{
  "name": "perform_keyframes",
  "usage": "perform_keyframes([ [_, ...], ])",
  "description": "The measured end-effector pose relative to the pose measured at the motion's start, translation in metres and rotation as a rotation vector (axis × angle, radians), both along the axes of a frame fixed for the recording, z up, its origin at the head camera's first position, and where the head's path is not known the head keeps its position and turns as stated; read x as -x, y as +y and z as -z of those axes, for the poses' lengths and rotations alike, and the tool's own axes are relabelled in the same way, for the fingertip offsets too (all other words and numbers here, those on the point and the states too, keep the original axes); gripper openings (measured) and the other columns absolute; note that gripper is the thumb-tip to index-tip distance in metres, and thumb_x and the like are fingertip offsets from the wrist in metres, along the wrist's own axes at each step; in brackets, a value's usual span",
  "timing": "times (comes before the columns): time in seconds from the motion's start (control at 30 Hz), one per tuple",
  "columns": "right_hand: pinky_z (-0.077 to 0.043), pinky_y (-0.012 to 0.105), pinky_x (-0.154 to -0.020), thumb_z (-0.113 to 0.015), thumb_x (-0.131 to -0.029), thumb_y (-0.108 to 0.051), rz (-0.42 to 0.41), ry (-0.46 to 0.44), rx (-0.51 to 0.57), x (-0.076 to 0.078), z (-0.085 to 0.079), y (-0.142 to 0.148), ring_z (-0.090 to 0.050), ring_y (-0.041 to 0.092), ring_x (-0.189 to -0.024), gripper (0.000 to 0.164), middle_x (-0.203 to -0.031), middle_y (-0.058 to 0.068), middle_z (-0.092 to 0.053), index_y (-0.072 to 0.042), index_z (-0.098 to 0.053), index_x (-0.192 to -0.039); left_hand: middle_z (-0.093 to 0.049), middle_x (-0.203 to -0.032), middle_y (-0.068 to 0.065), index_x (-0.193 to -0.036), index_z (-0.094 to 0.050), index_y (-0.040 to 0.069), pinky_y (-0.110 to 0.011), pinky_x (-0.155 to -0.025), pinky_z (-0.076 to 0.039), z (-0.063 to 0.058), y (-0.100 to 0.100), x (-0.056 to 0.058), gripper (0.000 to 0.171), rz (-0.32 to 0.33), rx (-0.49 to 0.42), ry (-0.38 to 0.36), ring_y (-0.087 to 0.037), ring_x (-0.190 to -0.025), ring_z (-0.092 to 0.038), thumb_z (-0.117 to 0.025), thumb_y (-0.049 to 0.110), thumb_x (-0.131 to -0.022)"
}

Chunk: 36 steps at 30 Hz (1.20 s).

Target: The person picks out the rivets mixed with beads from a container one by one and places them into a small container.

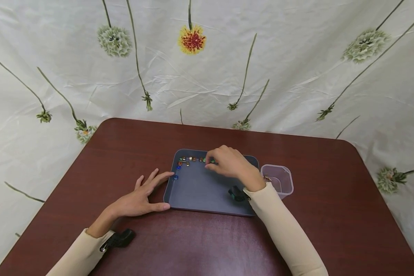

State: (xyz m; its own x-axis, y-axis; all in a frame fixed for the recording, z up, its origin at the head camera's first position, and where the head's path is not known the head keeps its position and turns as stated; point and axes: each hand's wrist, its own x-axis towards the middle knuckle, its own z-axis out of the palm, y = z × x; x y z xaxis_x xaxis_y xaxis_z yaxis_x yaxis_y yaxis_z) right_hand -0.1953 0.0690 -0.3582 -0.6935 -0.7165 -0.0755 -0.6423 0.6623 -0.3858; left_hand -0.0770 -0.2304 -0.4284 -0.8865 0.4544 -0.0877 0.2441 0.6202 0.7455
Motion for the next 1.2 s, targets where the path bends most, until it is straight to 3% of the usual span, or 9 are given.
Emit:
perform_keyframes([
  [0.23,-0.036,0.023,-0.049,-0.07,-0.097,-0.025,-0.035,0.005,0.017,0.003,0.005,-0.01,-0.047,0.006,-0.056,0.009,-0.089,-0.006,-0.072,-0.019,-0.075,-0.1,-0.03,-0.164,-0.004,-0.159,-0.027,0.028,-0.069,-0.112,0.014,-0.002,0.0,-0.001,0.089,-0.009,-0.008,-0.015,-0.04,-0.155,0.005,-0.076,0.047,-0.087],
  [0.33,-0.036,0.023,-0.05,-0.069,-0.097,-0.023,-0.047,0.012,0.018,0.004,0.007,-0.015,-0.047,0.006,-0.058,0.01,-0.089,-0.005,-0.072,-0.017,-0.076,-0.101,-0.03,-0.164,-0.003,-0.159,-0.027,0.028,-0.07,-0.112,0.013,-0.002,-0.001,-0.001,0.089,-0.011,-0.004,-0.013,-0.04,-0.155,0.005,-0.076,0.048,-0.087],
  [0.47,-0.035,0.023,-0.049,-0.069,-0.097,-0.024,-0.047,0.015,0.006,0.006,0.009,-0.022,-0.046,0.007,-0.055,0.01,-0.076,-0.005,-0.066,-0.018,-0.075,-0.101,-0.03,-0.164,-0.003,-0.159,-0.027,0.029,-0.069,-0.112,0.013,-0.001,-0.001,-0.001,0.089,-0.01,-0.002,-0.011,-0.04,-0.155,0.005,-0.076,0.048,-0.087],
  [0.7,-0.04,0.023,-0.052,-0.068,-0.097,-0.023,-0.055,0.013,0.01,0.011,0.012,-0.042,-0.054,0.007,-0.061,0.012,-0.095,-0.002,-0.073,-0.015,-0.075,-0.104,-0.029,-0.164,-0.003,-0.159,-0.026,0.03,-0.068,-0.112,0.013,-0.002,-0.003,-0.002,0.089,-0.016,0.0,-0.016,-0.039,-0.155,0.005,-0.076,0.047,-0.087],
  [1.2,-0.047,0.026,-0.055,-0.066,-0.099,-0.026,0.014,0.047,-0.073,0.02,0.033,-0.066,-0.063,0.011,-0.071,0.019,-0.105,0.002,-0.074,-0.017,-0.073,-0.114,-0.027,-0.165,-0.003,-0.159,-0.027,0.029,-0.068,-0.112,0.013,-0.001,0.0,0.0,0.089,-0.005,-0.009,-0.015,-0.04,-0.155,0.005,-0.076,0.047,-0.087],
])
